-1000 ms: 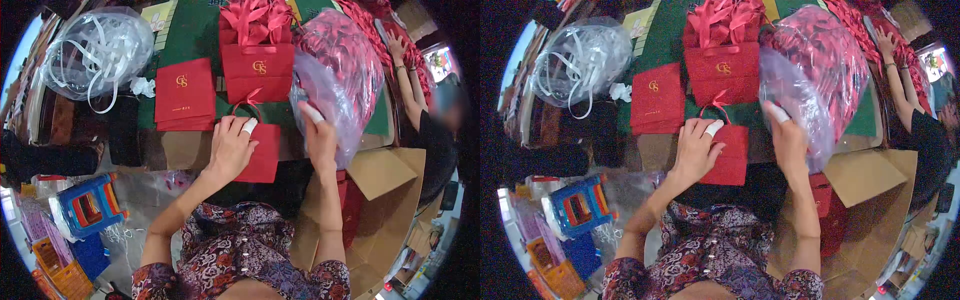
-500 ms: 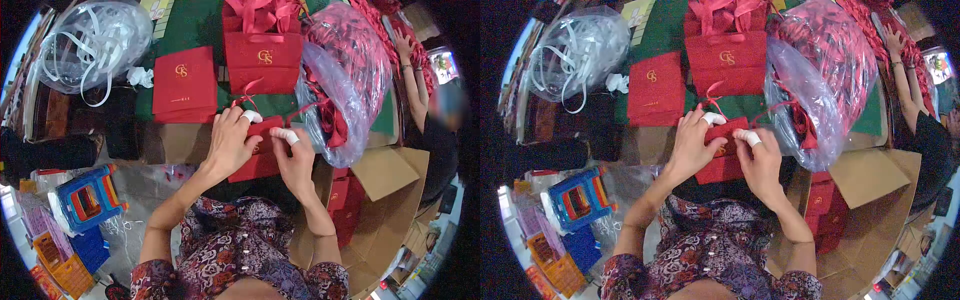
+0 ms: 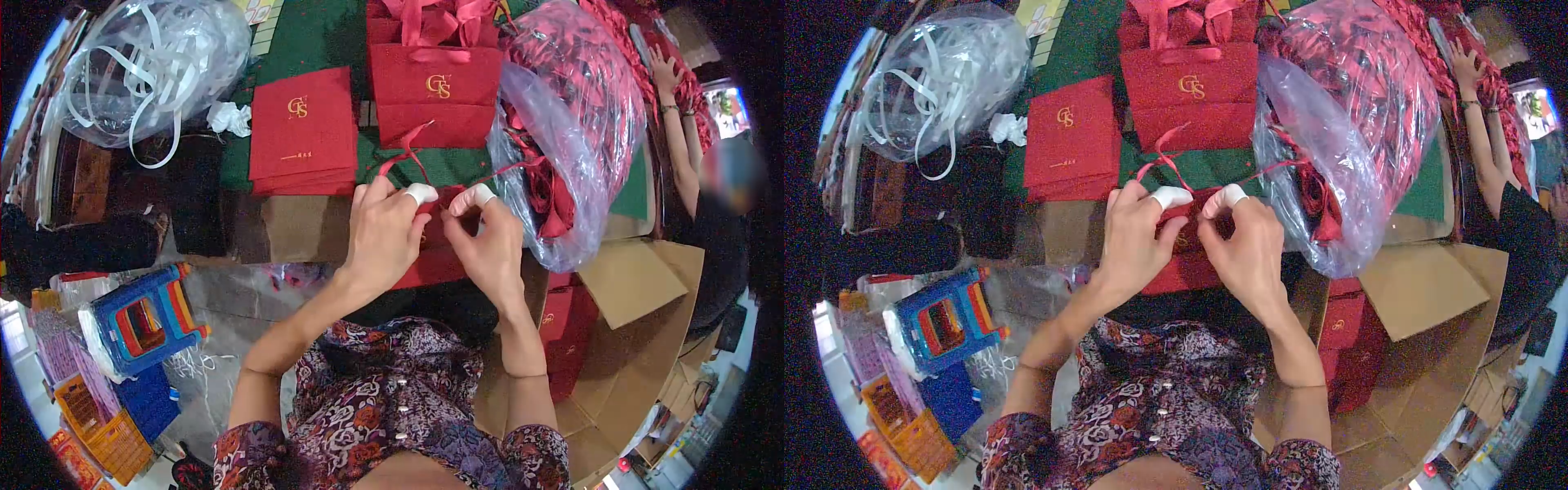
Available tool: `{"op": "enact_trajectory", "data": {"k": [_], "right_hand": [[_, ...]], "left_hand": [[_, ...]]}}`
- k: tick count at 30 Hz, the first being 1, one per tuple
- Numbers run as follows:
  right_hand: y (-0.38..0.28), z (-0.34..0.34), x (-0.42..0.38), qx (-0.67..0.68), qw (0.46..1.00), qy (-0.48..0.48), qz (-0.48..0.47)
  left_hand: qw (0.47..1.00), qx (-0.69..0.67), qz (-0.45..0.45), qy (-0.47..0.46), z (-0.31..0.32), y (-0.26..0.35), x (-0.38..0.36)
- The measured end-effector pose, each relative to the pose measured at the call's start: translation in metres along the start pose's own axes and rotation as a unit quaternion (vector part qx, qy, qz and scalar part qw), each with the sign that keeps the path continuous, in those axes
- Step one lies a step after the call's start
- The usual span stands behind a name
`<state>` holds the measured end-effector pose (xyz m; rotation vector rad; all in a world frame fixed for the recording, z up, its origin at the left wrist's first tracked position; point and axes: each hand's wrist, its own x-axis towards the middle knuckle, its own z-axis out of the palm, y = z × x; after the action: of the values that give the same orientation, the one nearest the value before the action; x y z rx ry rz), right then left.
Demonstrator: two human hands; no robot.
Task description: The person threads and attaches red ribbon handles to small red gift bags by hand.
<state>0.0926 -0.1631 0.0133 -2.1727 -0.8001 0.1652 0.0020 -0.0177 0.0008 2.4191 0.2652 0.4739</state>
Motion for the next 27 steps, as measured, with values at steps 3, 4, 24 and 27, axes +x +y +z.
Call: {"op": "enact_trajectory", "data": {"k": [3, 4, 24, 27], "right_hand": [[-0.001, 0.003, 0.003, 0.038, 0.999, -0.005, 0.017], [-0.002, 0.004, 0.003, 0.027, 1.000, -0.002, 0.014], [0.011, -0.030, 0.034, 0.030, 0.977, -0.175, -0.115], [0.018, -0.034, 0.042, 0.035, 0.963, -0.243, -0.114]], "left_hand": [[0.999, 0.040, 0.031, 0.020, 0.006, 0.003, -0.004], [0.998, 0.040, 0.031, 0.021, 0.005, 0.002, -0.003], [0.998, 0.026, 0.053, 0.022, -0.005, 0.009, -0.010], [0.989, 0.074, 0.119, 0.053, -0.001, 0.007, -0.017]]}}
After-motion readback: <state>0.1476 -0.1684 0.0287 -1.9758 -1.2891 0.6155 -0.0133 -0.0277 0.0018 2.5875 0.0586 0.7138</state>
